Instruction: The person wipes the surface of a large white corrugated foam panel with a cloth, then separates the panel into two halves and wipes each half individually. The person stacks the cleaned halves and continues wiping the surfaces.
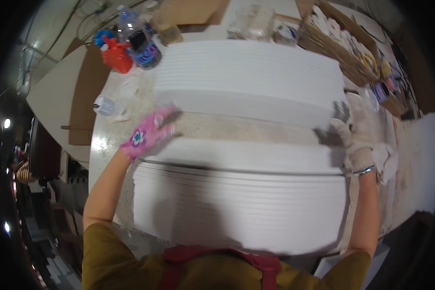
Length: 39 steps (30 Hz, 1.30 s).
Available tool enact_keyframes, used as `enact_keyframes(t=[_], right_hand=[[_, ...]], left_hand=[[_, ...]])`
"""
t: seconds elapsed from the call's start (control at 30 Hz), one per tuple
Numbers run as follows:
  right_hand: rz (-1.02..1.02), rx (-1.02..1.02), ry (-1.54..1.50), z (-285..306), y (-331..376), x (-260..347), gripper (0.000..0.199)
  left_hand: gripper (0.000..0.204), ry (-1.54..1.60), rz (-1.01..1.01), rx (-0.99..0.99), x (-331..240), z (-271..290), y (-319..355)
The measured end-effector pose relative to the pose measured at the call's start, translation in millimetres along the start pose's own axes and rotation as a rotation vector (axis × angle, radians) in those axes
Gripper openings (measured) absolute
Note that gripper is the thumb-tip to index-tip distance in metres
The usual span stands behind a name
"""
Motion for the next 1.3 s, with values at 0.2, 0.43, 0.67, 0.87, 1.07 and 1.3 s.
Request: enact_keyframes(t=[0.2,0.43,0.67,0.87,1.07,1.3], right_hand=[[-0.053,0.348,0.170,-30,74,62,0.062],[-0.055,0.412,0.117,-40,74,39,0.051],[-0.151,0.539,0.170,-65,71,23,0.056],[-0.191,0.752,0.078,-99,66,35,0.061],[-0.085,0.665,0.091,-70,53,78,0.062],[-0.156,0.753,0.148,-44,102,95,0.068]], left_hand=[[0.051,-0.303,0.058,0.459,-31,-74,39],[0.070,-0.617,-0.074,0.189,-12,-76,-9],[0.074,-0.606,0.019,0.293,-13,-88,-14],[0.065,-0.452,-0.059,0.322,-45,-85,-14],[0.065,-0.672,-0.101,0.388,-69,-84,-12],[0.084,-0.676,-0.133,0.297,-79,-80,12]])
Point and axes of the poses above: each hand's wrist, its own y-axis away from the middle knuckle, its own z-axis out of the back of the hand, x = y × z, the point moved 9 cm from there along -y, towards the middle knuckle, and after that the axes turned 6 degrees about -y, right-handed, at the moved point
